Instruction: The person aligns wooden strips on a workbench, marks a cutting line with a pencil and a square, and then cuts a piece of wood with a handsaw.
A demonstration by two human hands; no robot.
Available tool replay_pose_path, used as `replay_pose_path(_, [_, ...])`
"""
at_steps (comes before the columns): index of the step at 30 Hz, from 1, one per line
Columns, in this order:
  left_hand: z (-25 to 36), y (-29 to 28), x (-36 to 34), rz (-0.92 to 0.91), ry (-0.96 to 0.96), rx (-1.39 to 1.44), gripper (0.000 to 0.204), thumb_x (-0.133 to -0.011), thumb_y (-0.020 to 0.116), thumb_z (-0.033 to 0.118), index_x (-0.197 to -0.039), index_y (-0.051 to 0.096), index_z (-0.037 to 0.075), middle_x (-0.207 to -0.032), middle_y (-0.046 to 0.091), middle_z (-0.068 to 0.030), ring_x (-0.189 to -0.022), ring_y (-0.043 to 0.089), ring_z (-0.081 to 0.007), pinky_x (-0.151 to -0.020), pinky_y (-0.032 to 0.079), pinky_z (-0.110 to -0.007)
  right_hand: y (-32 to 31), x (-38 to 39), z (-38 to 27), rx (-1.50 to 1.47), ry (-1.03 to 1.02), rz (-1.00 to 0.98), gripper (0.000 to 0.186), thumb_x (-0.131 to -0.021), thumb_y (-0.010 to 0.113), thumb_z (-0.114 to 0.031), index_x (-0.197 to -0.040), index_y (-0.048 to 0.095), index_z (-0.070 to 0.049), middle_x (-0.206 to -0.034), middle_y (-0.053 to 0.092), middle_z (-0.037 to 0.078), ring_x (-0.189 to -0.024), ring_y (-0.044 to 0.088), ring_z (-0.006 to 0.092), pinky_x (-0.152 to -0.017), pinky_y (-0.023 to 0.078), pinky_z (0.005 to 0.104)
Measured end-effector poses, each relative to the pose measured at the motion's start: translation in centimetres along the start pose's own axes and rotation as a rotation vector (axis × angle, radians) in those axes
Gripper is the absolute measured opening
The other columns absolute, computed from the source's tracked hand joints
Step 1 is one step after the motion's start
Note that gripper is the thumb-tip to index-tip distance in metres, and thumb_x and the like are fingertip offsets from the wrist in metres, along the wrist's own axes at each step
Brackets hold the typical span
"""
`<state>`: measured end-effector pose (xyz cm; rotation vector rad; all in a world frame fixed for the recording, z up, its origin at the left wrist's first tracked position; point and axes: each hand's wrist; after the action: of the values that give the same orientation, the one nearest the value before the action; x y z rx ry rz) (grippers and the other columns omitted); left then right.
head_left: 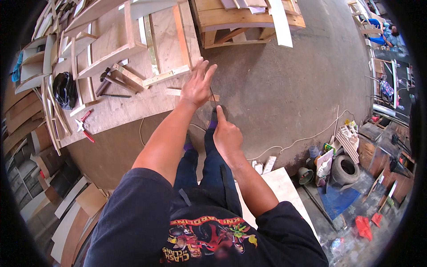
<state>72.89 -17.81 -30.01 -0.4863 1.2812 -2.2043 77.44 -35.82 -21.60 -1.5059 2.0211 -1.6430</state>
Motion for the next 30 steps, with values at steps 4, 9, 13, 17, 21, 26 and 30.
replay_pose_path(4, [-0.1, 0.3, 0.0, -0.007, 0.007, -0.002, 0.073, -0.082, 0.056, -0.002, -0.151, 0.041, 0.018, -0.159, 0.036, -0.0142, -0.155, 0.024, -0.0352, -0.121, 0.038, -0.047, -0.2, -0.1, -0.2, 0.069, 0.009, -0.003, 0.065, -0.088, 0.057, -0.006, -0.152, 0.047, -0.014, -0.082, 0.072, 0.019, -0.074, 0.073, 0.0405, -0.066, 0.059, 0.0539])
replay_pose_path(9, [-0.3, 0.4, 0.0, 0.011, 0.026, -0.022, 0.076, -0.079, 0.064, 0.000, -0.149, 0.043, 0.019, -0.157, 0.038, -0.0137, -0.155, 0.024, -0.0354, -0.122, 0.037, -0.047, -0.5, -0.1, -0.2, 0.097, -0.010, -0.014, 0.065, -0.089, 0.057, -0.006, -0.153, 0.046, -0.014, -0.083, 0.072, 0.018, -0.074, 0.073, 0.0401, -0.066, 0.059, 0.0533])
replay_pose_path(13, [-0.7, 0.9, -0.1, 0.045, 0.064, -0.057, 0.078, -0.075, 0.071, 0.003, -0.147, 0.045, 0.017, -0.155, 0.041, -0.0137, -0.154, 0.025, -0.0357, -0.122, 0.036, -0.047, -0.3, -0.2, -0.1, 0.101, -0.007, -0.028, 0.064, -0.090, 0.057, -0.007, -0.153, 0.046, -0.014, -0.084, 0.073, 0.018, -0.074, 0.073, 0.0398, -0.066, 0.059, 0.0530])
replay_pose_path(17, [-0.8, 1.2, -0.2, 0.061, 0.077, -0.031, 0.071, -0.078, 0.065, 0.001, -0.145, 0.048, 0.014, -0.153, 0.043, -0.0149, -0.154, 0.026, -0.0364, -0.123, 0.035, -0.047, -0.3, -0.2, -0.2, 0.091, -0.009, -0.029, 0.064, -0.091, 0.056, -0.008, -0.154, 0.045, -0.014, -0.084, 0.073, 0.018, -0.074, 0.073, 0.0397, -0.065, 0.059, 0.0532])
replay_pose_path(21, [-0.7, 1.0, -0.2, 0.076, 0.094, -0.036, 0.067, -0.080, 0.060, 0.000, -0.144, 0.049, 0.014, -0.152, 0.044, -0.0157, -0.154, 0.026, -0.0373, -0.123, 0.034, -0.048, -0.3, 0.0, -0.1, 0.104, -0.024, -0.010, 0.065, -0.091, 0.056, -0.008, -0.154, 0.045, -0.014, -0.084, 0.073, 0.018, -0.073, 0.073, 0.0396, -0.065, 0.059, 0.0532])
replay_pose_path(26, [-0.5, 0.8, -0.2, 0.061, 0.090, -0.029, 0.065, -0.080, 0.061, 0.001, -0.143, 0.050, 0.014, -0.151, 0.045, -0.0163, -0.153, 0.027, -0.0381, -0.123, 0.034, -0.048, -0.2, 0.1, -0.1, 0.092, -0.021, -0.025, 0.065, -0.090, 0.056, -0.007, -0.154, 0.045, -0.013, -0.084, 0.073, 0.019, -0.072, 0.073, 0.0395, -0.065, 0.059, 0.0527])
replay_pose_path(30, [-0.7, 1.0, -0.3, 0.063, 0.096, -0.052, 0.064, -0.081, 0.064, 0.004, -0.142, 0.050, 0.014, -0.150, 0.045, -0.0163, -0.153, 0.027, -0.0381, -0.123, 0.035, -0.048, -0.1, -0.2, -0.2, 0.100, -0.038, -0.011, 0.067, -0.090, 0.056, -0.006, -0.155, 0.043, -0.012, -0.083, 0.073, 0.019, -0.072, 0.073, 0.0397, -0.064, 0.059, 0.0526])
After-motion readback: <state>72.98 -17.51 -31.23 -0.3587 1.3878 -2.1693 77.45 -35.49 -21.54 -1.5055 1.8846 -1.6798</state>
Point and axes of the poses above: each hand's wrist, its own x-axis away from the middle knuckle, its own y-axis out of the palm, z = x × y
